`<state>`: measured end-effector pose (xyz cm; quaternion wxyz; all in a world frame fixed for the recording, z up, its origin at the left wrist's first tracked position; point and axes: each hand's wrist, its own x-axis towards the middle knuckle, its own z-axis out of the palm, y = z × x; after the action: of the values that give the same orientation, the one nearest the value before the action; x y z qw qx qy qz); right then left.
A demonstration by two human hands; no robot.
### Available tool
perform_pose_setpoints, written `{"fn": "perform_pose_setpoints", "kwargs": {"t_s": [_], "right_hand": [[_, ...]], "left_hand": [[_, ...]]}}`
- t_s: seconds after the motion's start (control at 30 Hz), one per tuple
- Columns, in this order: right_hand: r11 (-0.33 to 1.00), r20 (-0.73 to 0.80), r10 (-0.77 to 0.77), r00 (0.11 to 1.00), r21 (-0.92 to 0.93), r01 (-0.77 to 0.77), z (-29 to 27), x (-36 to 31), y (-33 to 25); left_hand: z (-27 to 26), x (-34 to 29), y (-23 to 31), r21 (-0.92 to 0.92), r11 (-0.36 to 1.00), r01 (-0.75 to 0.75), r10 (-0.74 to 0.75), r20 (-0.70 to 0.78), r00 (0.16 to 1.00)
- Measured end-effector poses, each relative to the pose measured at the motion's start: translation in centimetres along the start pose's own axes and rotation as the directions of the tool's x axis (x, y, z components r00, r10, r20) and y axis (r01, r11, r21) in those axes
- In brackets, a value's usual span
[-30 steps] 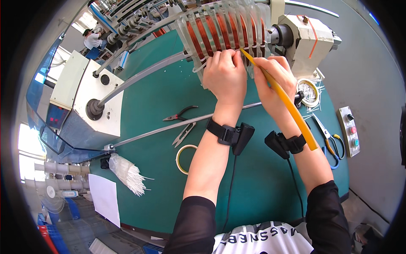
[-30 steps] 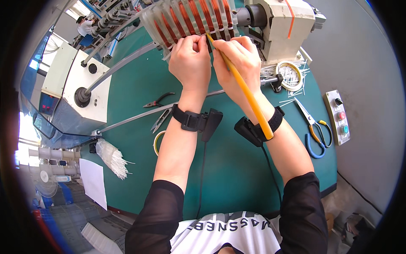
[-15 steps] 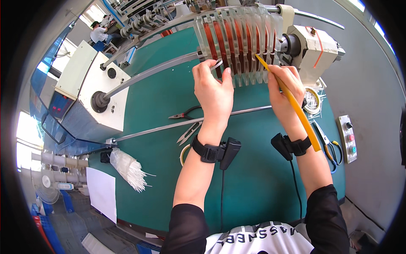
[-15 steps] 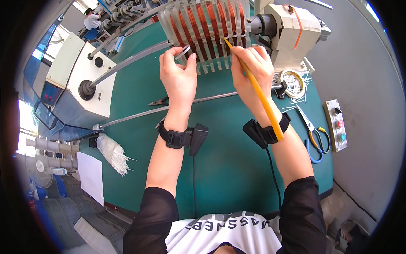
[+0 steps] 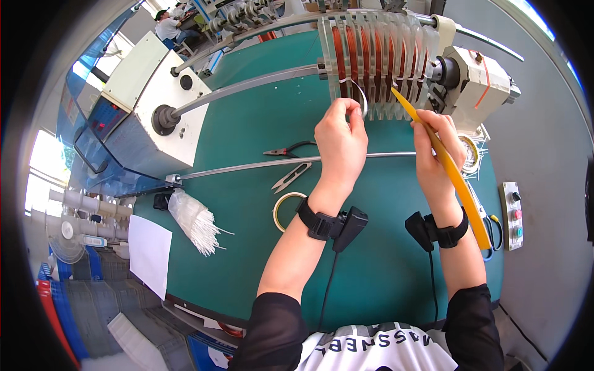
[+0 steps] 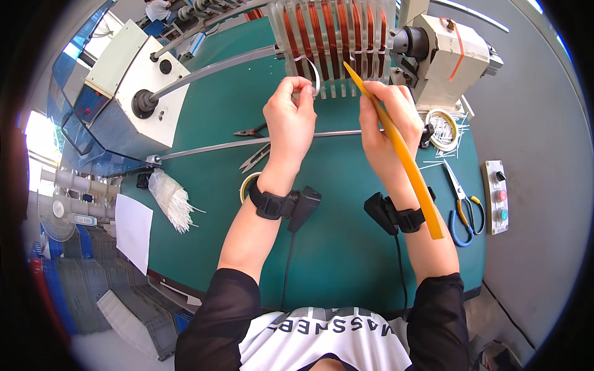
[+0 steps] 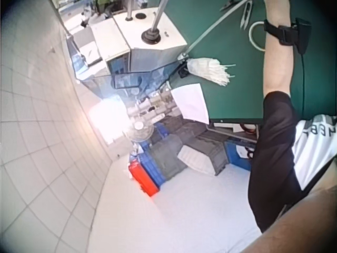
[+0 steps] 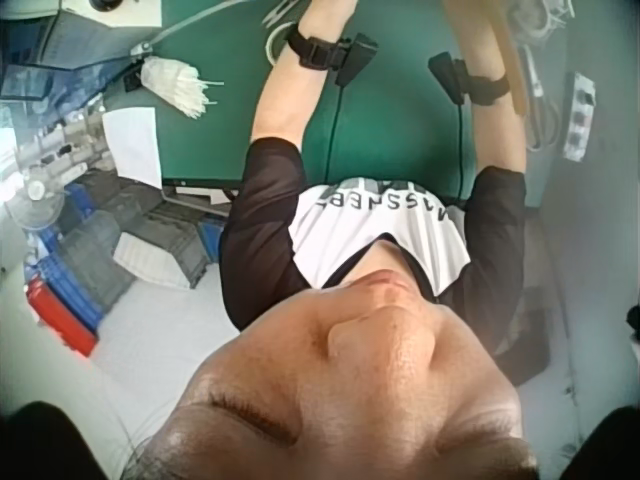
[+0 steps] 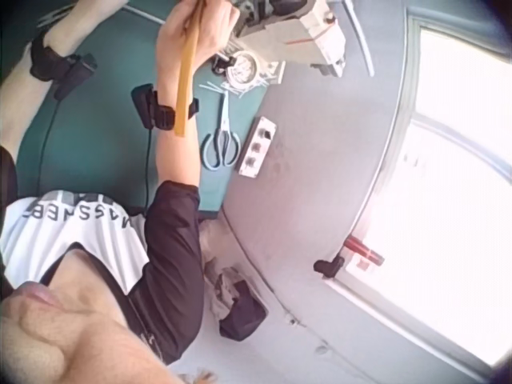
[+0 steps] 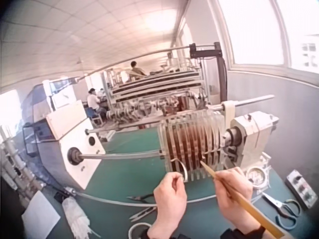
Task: Operator is threading, adjusting, and removing a set of copper wire coils from a winding machine assembly.
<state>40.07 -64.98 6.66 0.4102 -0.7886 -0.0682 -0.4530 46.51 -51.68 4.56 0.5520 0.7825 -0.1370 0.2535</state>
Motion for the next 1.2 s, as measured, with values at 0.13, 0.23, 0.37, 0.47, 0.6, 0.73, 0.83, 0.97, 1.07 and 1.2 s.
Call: {"fn": "perform_pose_setpoints", "kwargs": {"t_s": [0.13,0.23,0.37,0.47,0.6,0.73,0.83,0.97,1.07,1.2], "right_hand": [[0.999,0.020,0.004,1.000,0.053,-0.005,0.1,0.5,-0.9],[0.999,0.044,0.014,0.999,0.047,-0.016,0.1,1.0,-1.4],[0.995,0.055,0.065,0.996,0.069,-0.069,0.3,1.2,-1.8],[0.995,0.057,0.059,0.997,0.078,-0.064,0.7,1.1,-1.9],[0.996,0.057,0.054,0.997,0.069,-0.057,0.5,1.2,-2.0],[0.999,0.073,0.024,0.997,0.035,-0.027,0.3,1.4,-1.8],[1.000,0.089,-0.005,0.996,0.030,0.002,0.3,1.6,-2.2],[0.997,0.041,0.001,0.999,0.072,-0.003,1.5,1.6,-2.0],[0.995,0.022,-0.018,1.000,0.102,0.016,3.5,1.3,-1.2],[0.998,0.020,-0.054,0.998,0.041,0.053,4.4,1.4,0.0]], "left_hand": [[0.3,-1.4,0.4,-0.097,0.995,0.034,-0.034,0.005,0.999],[0.9,-1.6,0.8,-0.205,0.975,0.084,-0.092,-0.030,0.995],[1.5,-0.9,0.0,-0.062,0.998,-0.004,-0.002,-0.094,0.996],[1.8,-0.2,-1.7,0.034,0.999,-0.022,0.024,-0.059,0.998],[1.1,-0.7,-0.2,0.086,0.991,-0.107,0.114,-0.080,0.990],[0.8,-1.8,0.8,0.101,0.983,-0.152,0.162,-0.101,0.982],[1.1,-1.9,1.0,0.091,0.986,-0.137,0.147,-0.121,0.982],[3.2,-0.4,0.5,-0.183,0.982,-0.049,0.028,-0.115,0.993],[4.6,0.2,-0.4,-0.314,0.949,-0.025,0.010,-0.051,0.999],[7.1,0.3,-1.8,-0.506,0.863,-0.011,0.020,0.012,1.000]]}}
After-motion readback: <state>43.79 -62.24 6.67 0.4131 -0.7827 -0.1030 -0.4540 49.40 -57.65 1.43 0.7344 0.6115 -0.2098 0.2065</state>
